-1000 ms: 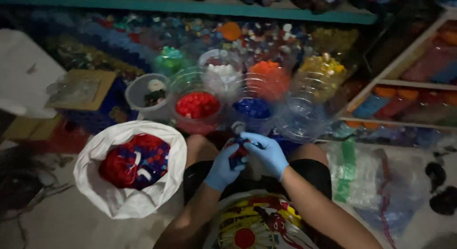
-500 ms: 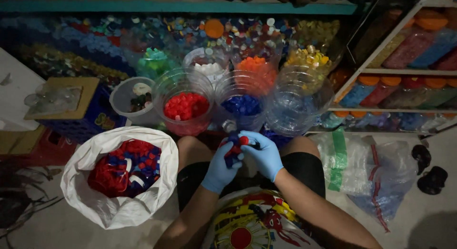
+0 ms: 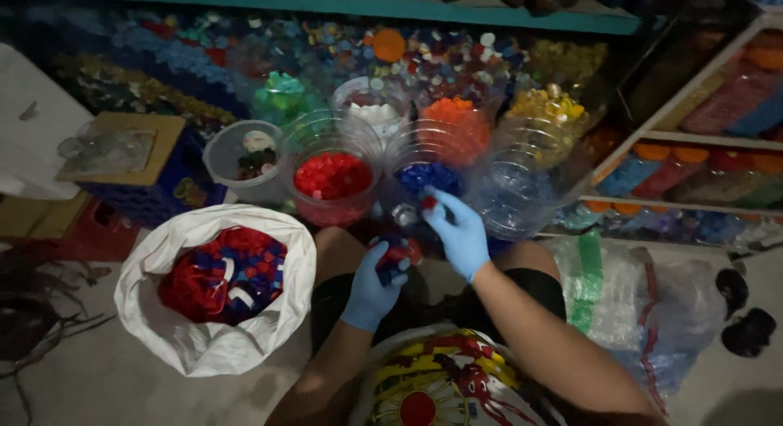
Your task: The person sits on the floor and sorts plastic bottle caps from a white sack into clear plastic containers by color. They repeatedly pick up caps, separate them by hand, and place them into the corresponding red, blue, or other colored containers.
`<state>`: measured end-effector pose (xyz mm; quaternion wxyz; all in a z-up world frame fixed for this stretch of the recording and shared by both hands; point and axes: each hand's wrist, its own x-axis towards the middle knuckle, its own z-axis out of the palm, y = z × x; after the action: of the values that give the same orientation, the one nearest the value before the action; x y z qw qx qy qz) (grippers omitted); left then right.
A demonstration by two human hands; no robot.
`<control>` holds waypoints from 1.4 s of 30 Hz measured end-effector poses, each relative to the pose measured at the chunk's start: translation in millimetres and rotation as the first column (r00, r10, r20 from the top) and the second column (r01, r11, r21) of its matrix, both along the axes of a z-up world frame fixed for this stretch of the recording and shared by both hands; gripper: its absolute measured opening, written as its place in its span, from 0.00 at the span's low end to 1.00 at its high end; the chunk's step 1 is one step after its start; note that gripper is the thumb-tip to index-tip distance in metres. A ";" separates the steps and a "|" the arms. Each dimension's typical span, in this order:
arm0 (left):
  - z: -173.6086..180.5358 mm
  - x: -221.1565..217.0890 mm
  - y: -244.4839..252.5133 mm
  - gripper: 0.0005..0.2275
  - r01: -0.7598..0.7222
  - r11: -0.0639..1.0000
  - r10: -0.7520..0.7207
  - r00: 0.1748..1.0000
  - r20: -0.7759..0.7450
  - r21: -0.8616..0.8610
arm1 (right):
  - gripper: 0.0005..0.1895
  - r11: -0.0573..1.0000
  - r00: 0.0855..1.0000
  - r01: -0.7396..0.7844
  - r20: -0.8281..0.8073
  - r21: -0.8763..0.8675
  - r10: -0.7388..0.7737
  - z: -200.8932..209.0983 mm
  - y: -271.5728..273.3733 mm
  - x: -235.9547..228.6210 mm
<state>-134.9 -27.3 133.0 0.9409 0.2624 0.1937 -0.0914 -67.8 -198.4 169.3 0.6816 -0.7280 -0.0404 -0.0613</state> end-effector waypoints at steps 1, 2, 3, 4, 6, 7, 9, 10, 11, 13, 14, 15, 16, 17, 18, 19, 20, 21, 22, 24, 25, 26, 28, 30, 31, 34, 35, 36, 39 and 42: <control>2.7 0.2 3.5 0.04 -0.033 0.999 0.032 0.999 0.033 0.018 | 0.20 0.991 0.999 -0.033 0.009 -0.132 0.034 10.3 8.1 7.4; 5.2 0.1 7.4 0.04 -0.066 0.997 0.064 0.996 0.067 0.035 | 0.20 0.963 0.997 -0.064 0.015 -0.262 0.070 20.4 16.8 14.4; 2.7 1.3 12.8 0.04 -0.081 0.996 0.079 0.995 0.066 0.034 | 0.20 0.962 0.996 -0.078 0.014 -0.263 0.085 36.4 31.9 15.1; 0.3 2.6 18.3 0.03 -0.110 0.993 0.107 0.992 0.072 0.037 | 0.23 0.947 0.994 -0.109 -0.021 -0.303 0.107 52.7 47.0 15.6; -10.8 5.4 24.8 0.03 -0.156 0.987 0.153 0.986 0.073 0.041 | 0.26 0.927 0.988 -0.157 -0.060 -0.341 0.145 55.0 67.3 36.6; -20.5 6.8 28.0 0.04 -0.158 0.987 0.156 0.986 0.066 0.022 | 0.27 0.904 0.985 -0.159 -0.005 -0.396 0.171 40.7 75.4 56.4; -34.7 7.5 33.7 0.04 -0.174 0.985 0.173 0.983 0.061 0.006 | 0.28 0.878 0.976 -0.169 0.050 -0.448 0.214 10.8 91.4 93.5; -39.2 7.2 35.8 0.05 -0.183 0.983 0.183 0.982 0.042 -0.018 | 0.28 0.859 0.968 -0.168 0.085 -0.483 0.237 -4.7 98.9 111.2; -44.3 7.1 37.7 0.05 -0.189 0.981 0.190 0.982 0.025 -0.042 | 0.28 0.841 0.959 -0.162 0.119 -0.517 0.258 -20.6 106.2 128.8; -35.0 2.9 44.6 0.04 -0.202 0.979 0.202 0.979 0.014 -0.043 | 0.28 0.834 0.952 -0.152 0.147 -0.530 0.267 -22.1 118.9 138.4; -30.3 1.0 47.5 0.04 -0.204 0.978 0.204 0.979 0.001 -0.046 | 0.28 0.828 0.948 -0.133 0.174 -0.545 0.266 -22.7 124.5 143.2; -31.8 1.6 50.1 0.04 -0.209 0.977 0.209 0.978 0.003 -0.047 | 0.28 0.827 0.946 -0.136 0.175 -0.545 0.271 -26.2 128.6 148.1; -33.3 2.3 52.6 0.03 -0.220 0.975 0.220 0.975 0.005 -0.039 | 0.26 0.840 0.948 -0.121 0.190 -0.530 0.256 -29.7 132.7 153.1; -34.2 3.7 54.4 0.03 -0.229 0.973 0.229 0.973 0.008 -0.031 | 0.24 0.852 0.950 -0.103 0.204 -0.514 0.238 -32.5 135.5 158.6; -37.6 6.6 55.9 0.03 -0.231 0.972 0.232 0.973 0.010 -0.033 | 0.24 0.851 0.949 -0.104 0.206 -0.515 0.240 -24.0 138.5 154.2; -41.3 9.5 56.9 0.03 -0.235 0.972 0.236 0.972 0.021 -0.012 | 0.25 0.826 0.944 -0.075 0.228 -0.558 0.239 -15.6 140.6 149.8; -45.2 12.4 57.8 0.04 -0.240 0.971 0.239 0.970 0.032 0.009 | 0.27 0.800 0.938 -0.044 0.250 -0.599 0.239 -7.3 142.6 145.1; -42.8 13.4 57.7 0.04 -0.241 0.970 0.241 0.970 0.033 0.007 | 0.27 0.799 0.938 -0.044 0.251 -0.600 0.240 -10.0 141.8 148.0; -40.5 14.4 57.4 0.05 -0.239 0.971 0.238 0.971 0.035 0.026 | 0.27 0.817 0.958 -0.069 0.191 -0.572 0.215 -12.7 140.8 150.9; -34.8 16.4 56.3 0.05 -0.236 0.971 0.235 0.971 0.037 0.045 | 0.28 0.835 0.973 -0.092 0.128 -0.542 0.191 -12.4 138.1 156.3; -31.3 18.0 56.4 0.05 -0.229 0.973 0.228 0.973 0.037 0.031 | 0.30 0.848 0.979 -0.175 0.006 -0.500 0.205 -9.1 137.3 159.4; -27.8 19.6 56.5 0.05 -0.222 0.975 0.222 0.974 0.038 0.017 | 0.32 0.859 0.968 -0.251 -0.115 -0.446 0.223 -5.8 136.5 162.5; -16.4 19.2 57.0 0.04 -0.224 0.975 0.224 0.974 0.034 -0.015 | 0.32 0.867 0.972 -0.233 -0.098 -0.440 0.212 1.4 134.6 155.7; -10.6 19.8 57.3 0.04 -0.224 0.974 0.225 0.974 0.029 -0.047 | 0.33 0.875 0.977 -0.214 -0.082 -0.434 0.199 -1.8 128.6 149.5; -9.7 21.1 57.7 0.04 -0.212 0.976 0.213 0.977 0.026 -0.038 | 0.24 0.847 0.971 -0.222 -0.029 -0.483 0.238 -7.7 123.5 146.8; -8.4 26.3 63.6 0.06 -0.197 0.980 0.198 0.979 0.041 -0.028 | 0.17 0.851 0.908 -0.388 0.010 -0.355 0.418 -9.8 112.7 122.7; -8.4 29.3 65.6 0.07 -0.193 0.981 0.195 0.979 0.059 -0.030 | 0.17 0.827 0.836 -0.537 0.028 -0.168 0.548 -7.8 109.2 113.0; -13.7 34.3 67.5 0.07 -0.192 0.981 0.193 0.979 0.061 -0.031 | 0.17 0.828 0.837 -0.535 0.029 -0.170 0.547 6.7 103.8 96.3; -16.8 37.7 70.7 0.07 -0.164 0.986 0.165 0.981 0.105 -0.017 | 0.23 0.695 0.734 -0.658 -0.042 -0.289 0.678 37.1 90.9 52.2; -3.0 33.9 71.0 0.05 -0.096 0.995 0.097 0.994 0.056 -0.030 | 0.24 0.757 0.770 -0.637 -0.063 -0.145 0.635 38.5 87.1 36.2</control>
<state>-101.0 43.6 130.1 0.9528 0.2427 0.1778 -0.0409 -31.6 -111.3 207.8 0.6023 -0.7229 -0.2864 0.1807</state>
